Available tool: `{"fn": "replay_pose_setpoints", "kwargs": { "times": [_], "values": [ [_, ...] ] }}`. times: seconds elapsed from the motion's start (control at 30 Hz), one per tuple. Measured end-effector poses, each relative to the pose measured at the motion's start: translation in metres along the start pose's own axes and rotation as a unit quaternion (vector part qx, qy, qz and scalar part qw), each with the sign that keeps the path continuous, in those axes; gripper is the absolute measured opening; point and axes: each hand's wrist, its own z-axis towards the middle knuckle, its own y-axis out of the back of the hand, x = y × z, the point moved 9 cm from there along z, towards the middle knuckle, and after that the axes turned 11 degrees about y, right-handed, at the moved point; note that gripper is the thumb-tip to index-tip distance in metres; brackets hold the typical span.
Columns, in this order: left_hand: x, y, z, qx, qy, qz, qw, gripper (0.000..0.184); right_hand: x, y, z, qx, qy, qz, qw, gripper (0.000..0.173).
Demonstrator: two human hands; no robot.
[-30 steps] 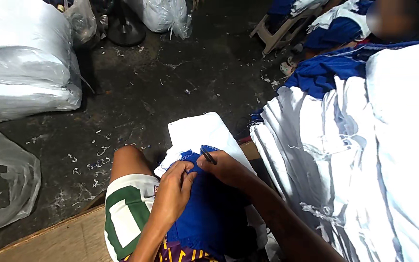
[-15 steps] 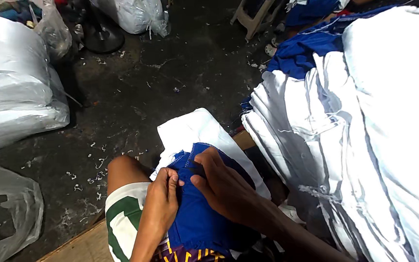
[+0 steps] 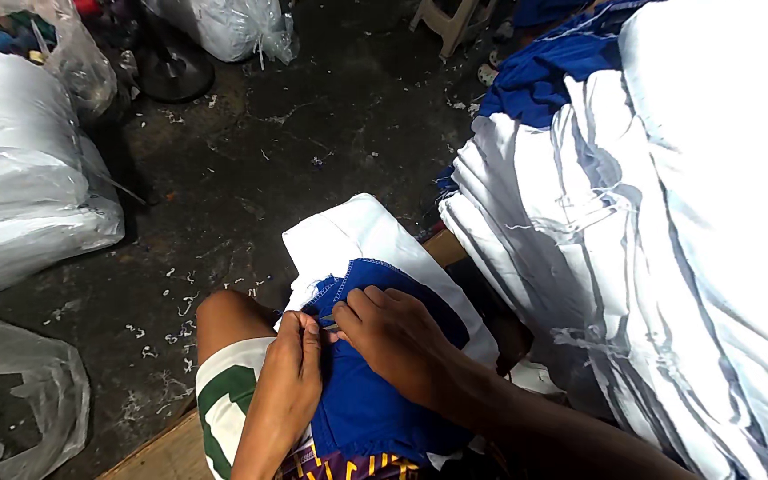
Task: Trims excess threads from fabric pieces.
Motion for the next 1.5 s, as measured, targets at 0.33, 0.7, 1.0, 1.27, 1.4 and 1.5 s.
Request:
{"fn": "replay_pose_setpoints", "kwargs": {
  "times": [0.33,0.7,1.0,1.27,1.4,1.5],
  "values": [
    [-0.002,-0.001,0.001,0.009,-0.01,-0.004,1.0,0.023,0.0,-0.011,0.002,0.015,0.005,0.013,1.0,0.01],
    [0.035,0.089,0.012,-0.159,-0.008,-0.053,0.986,0.041,-0.041,-0.034,-0.012,0.061,-0.156,0.258,0.952,0.029],
    [0.013,0.001,-0.006,-0.09,-0.037,0.102,0.99,0.048,-0.062,-0.024,-0.016,0.026,-0.192,0.298,0.935,0.019],
    [0.056,0.004,-0.003,-0.07,0.09,0.029,0.993,0.041,-0.145,0.042,-0.073,-0.214,-0.327,0.111,0.914,0.032],
    [0.066,0.001,0.006,0.038,0.137,-0.033,0.989,0.023,-0.116,0.027,-0.064,-0.183,-0.288,0.153,0.928,0.022],
    [0.061,0.007,0.004,0.053,0.141,-0.114,0.982,0.018,-0.077,0.015,-0.053,-0.151,-0.235,0.236,0.931,0.018]
  ]
}}
